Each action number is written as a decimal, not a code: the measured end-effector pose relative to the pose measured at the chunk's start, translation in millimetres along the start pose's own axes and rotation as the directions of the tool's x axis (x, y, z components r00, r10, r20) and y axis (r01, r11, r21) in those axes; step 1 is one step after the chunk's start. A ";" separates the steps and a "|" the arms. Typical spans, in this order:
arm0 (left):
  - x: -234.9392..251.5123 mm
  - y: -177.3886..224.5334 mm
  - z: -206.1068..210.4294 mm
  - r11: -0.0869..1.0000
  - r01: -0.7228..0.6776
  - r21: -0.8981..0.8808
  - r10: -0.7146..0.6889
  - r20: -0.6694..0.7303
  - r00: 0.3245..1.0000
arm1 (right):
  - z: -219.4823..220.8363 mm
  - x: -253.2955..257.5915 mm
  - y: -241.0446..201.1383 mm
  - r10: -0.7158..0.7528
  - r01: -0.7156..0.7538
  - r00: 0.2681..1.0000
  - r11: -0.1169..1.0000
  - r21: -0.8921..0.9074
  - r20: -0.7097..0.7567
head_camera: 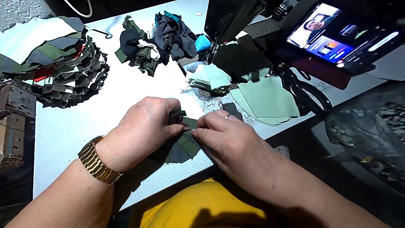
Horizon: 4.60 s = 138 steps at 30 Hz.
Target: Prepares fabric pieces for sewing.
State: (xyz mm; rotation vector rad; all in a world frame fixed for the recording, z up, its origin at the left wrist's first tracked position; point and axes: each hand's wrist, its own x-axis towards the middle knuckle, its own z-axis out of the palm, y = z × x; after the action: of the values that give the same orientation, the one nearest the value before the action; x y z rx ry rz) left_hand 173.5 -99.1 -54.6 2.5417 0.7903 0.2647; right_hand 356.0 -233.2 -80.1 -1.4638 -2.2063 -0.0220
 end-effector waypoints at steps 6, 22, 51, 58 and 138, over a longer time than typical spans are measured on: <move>-0.3 -4.5 -3.7 0.998 -0.057 0.007 0.057 0.041 0.998 | -19.7 -12.5 -4.5 -0.015 0.001 0.995 0.990 0.139 0.099; 1.2 1.9 -3.5 0.927 -0.055 -0.371 -0.005 -0.160 0.987 | -41.6 -38.7 46.2 0.168 -0.161 0.984 0.981 0.111 -0.054; 1.7 0.8 -15.1 0.644 -0.052 -0.763 0.104 0.020 0.994 | -33.1 8.3 -1.4 0.366 -0.120 0.884 0.778 0.616 -0.290; 4.5 -2.1 -5.8 0.827 -0.108 -0.551 0.123 -0.010 0.992 | -5.9 -3.8 -6.0 0.436 -0.253 0.859 0.817 0.518 -0.269; -8.5 27.0 4.1 -0.468 0.351 -0.811 0.089 0.351 0.932 | -9.6 20.2 -9.3 -0.058 0.105 0.954 0.984 0.145 -0.294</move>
State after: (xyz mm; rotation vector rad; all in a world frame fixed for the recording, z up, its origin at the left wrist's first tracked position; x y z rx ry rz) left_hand 181.0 -125.1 -45.5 0.4894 0.3110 0.2871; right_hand 345.4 -222.4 -61.1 -1.1983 -1.9803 -0.0806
